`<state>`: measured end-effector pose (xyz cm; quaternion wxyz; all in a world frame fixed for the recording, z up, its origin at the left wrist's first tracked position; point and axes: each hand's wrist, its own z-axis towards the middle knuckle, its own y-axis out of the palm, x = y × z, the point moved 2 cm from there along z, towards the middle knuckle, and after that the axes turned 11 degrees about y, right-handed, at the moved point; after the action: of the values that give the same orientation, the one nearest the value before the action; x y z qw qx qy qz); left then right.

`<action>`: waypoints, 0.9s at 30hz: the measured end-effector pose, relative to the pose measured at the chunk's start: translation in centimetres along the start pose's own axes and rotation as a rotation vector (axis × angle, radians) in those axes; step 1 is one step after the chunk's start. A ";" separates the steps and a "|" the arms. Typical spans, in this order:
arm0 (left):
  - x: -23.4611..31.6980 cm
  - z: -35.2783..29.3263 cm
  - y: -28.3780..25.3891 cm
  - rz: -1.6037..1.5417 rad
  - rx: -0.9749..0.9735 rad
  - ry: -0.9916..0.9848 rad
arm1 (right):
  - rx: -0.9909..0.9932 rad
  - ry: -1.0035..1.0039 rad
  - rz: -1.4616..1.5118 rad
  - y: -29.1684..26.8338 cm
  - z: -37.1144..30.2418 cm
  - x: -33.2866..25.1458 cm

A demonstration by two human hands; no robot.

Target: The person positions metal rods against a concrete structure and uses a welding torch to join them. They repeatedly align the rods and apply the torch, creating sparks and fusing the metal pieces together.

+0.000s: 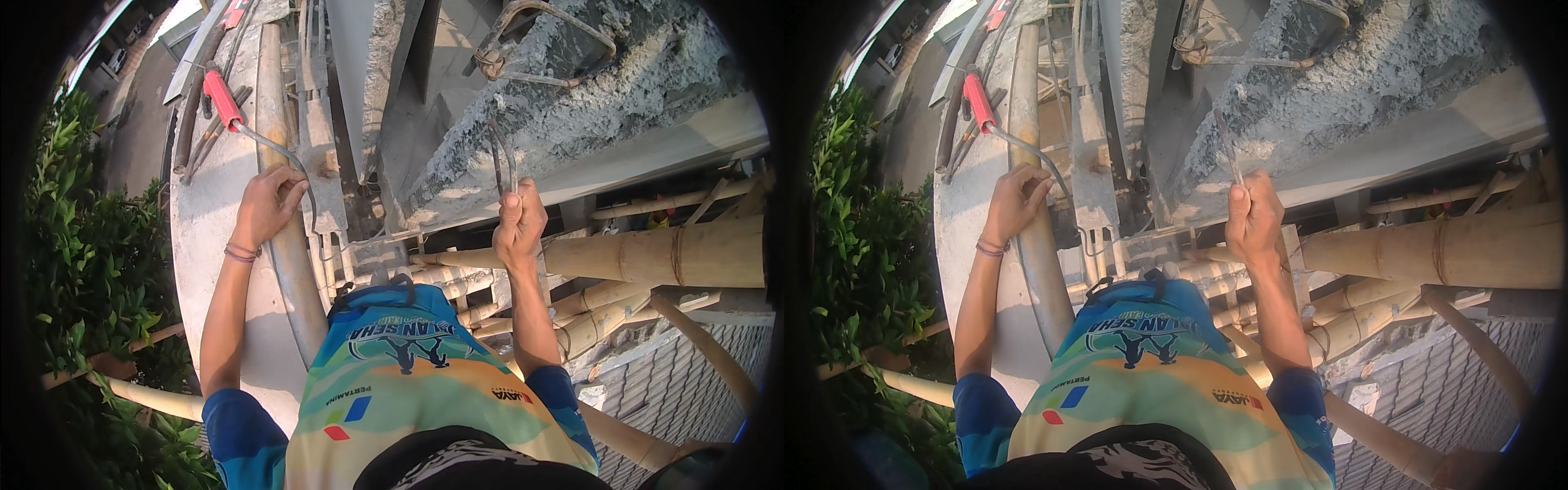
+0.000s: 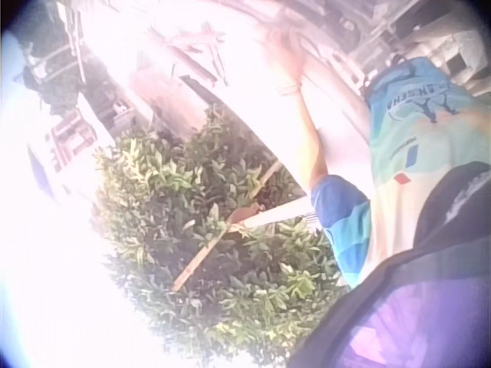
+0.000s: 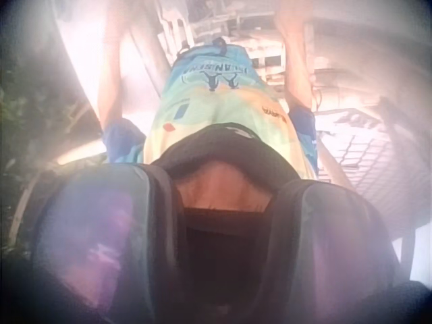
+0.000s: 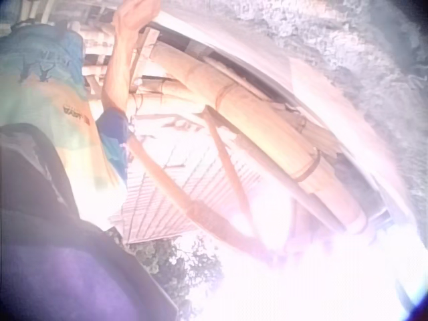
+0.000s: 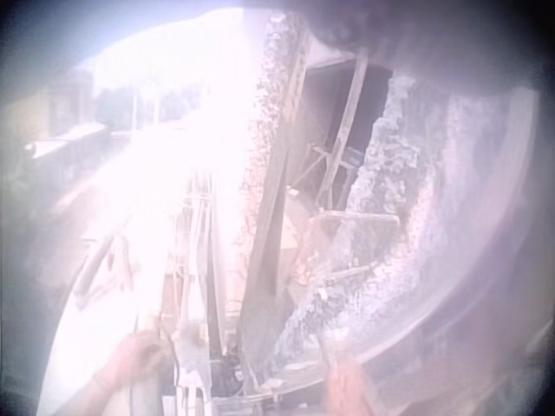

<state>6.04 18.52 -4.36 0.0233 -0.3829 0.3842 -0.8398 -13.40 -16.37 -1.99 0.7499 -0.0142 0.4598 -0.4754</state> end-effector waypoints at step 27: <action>0.5 0.3 0.2 0.017 -0.007 0.049 | -0.101 -0.352 0.187 0.1 0.4 0.3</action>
<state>5.80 18.03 -4.05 0.0195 -0.3592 0.3910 -0.8472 -13.00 -16.67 -1.98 0.8580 -0.0918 0.3444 -0.3700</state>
